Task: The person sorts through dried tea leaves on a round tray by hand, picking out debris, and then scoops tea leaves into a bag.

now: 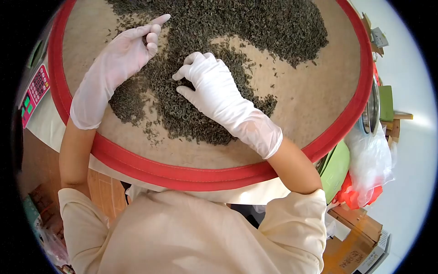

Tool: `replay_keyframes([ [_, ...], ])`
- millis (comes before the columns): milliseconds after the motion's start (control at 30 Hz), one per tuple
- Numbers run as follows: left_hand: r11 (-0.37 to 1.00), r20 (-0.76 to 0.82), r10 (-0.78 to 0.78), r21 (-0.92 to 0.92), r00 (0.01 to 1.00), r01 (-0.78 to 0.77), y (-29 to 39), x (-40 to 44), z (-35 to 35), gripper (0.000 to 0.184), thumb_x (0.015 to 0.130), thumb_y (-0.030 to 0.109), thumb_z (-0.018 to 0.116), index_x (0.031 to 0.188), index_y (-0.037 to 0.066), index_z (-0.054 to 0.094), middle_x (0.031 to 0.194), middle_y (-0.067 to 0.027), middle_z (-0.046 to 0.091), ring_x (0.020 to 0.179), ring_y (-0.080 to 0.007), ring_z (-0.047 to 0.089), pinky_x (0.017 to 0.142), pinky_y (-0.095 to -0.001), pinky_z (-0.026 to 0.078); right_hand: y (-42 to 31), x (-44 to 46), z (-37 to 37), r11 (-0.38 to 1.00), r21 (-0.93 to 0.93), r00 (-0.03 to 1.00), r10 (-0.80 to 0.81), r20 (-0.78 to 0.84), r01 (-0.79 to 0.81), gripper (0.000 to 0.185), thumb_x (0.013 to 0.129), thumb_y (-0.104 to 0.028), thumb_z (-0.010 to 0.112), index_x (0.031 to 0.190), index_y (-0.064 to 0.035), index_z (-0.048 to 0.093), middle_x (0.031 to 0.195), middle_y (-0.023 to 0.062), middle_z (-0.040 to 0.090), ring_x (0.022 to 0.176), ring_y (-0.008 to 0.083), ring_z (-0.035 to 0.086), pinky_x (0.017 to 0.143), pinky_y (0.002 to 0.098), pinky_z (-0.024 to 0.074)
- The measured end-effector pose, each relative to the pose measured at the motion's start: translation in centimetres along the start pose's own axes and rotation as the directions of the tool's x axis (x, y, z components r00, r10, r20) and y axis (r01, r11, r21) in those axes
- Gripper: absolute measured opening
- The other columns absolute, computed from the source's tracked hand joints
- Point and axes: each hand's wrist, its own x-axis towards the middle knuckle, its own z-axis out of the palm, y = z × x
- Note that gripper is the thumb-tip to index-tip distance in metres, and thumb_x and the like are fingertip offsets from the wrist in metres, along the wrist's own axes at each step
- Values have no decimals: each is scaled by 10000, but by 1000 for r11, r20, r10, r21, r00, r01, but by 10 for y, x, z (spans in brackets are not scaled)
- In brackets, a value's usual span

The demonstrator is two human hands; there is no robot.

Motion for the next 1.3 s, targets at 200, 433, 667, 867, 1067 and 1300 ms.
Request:
replay_keyframes([
  [200,997,-89,50,57,995,-45,-2,-4,16,331,1015,90,400,1309,-36,485,875,-1,556,736,-69,516,649,-181,479,-1,0,1,994,85,998,66,-10,-65,186,723,-153,767,880,-101,683,1033,117,609,972,316,568,872,388,462],
  [433,1000,37,7,-4,999,-7,-1,0,1,440,999,75,437,1418,-25,345,905,-21,598,750,-91,563,682,-211,528,4,-1,2,966,245,992,103,-67,-84,156,713,-149,783,776,-68,666,929,108,631,926,310,584,850,387,468],
  [667,998,106,-38,-40,994,43,-4,1,-2,450,990,99,463,1396,-59,353,949,-59,594,817,-121,594,747,-230,559,2,3,-24,853,489,965,250,-75,-183,133,797,-154,743,859,-46,696,830,68,626,824,194,566,776,322,462],
  [867,969,53,-248,12,967,248,-20,-9,35,472,1020,223,409,1375,-85,365,1086,-138,597,965,-175,618,814,-272,565,4,3,-36,615,696,872,489,34,-371,184,882,-208,696,916,-28,686,755,-15,606,665,67,500,628,229,434],
  [1067,936,82,-353,29,932,352,-30,-9,34,538,1020,364,381,1342,-66,405,1206,-192,557,1077,-232,591,925,-325,518,-2,3,-47,370,802,819,523,237,-468,176,914,-181,655,924,-6,670,678,9,618,532,43,504,494,173,413],
  [1300,901,165,-429,3,888,434,-35,-9,37,576,1023,399,353,1344,-79,383,1295,-235,499,1193,-277,534,989,-370,475,-12,4,-44,276,841,788,563,250,-464,226,924,-200,642,971,12,702,629,10,621,482,32,488,425,161,366],
])
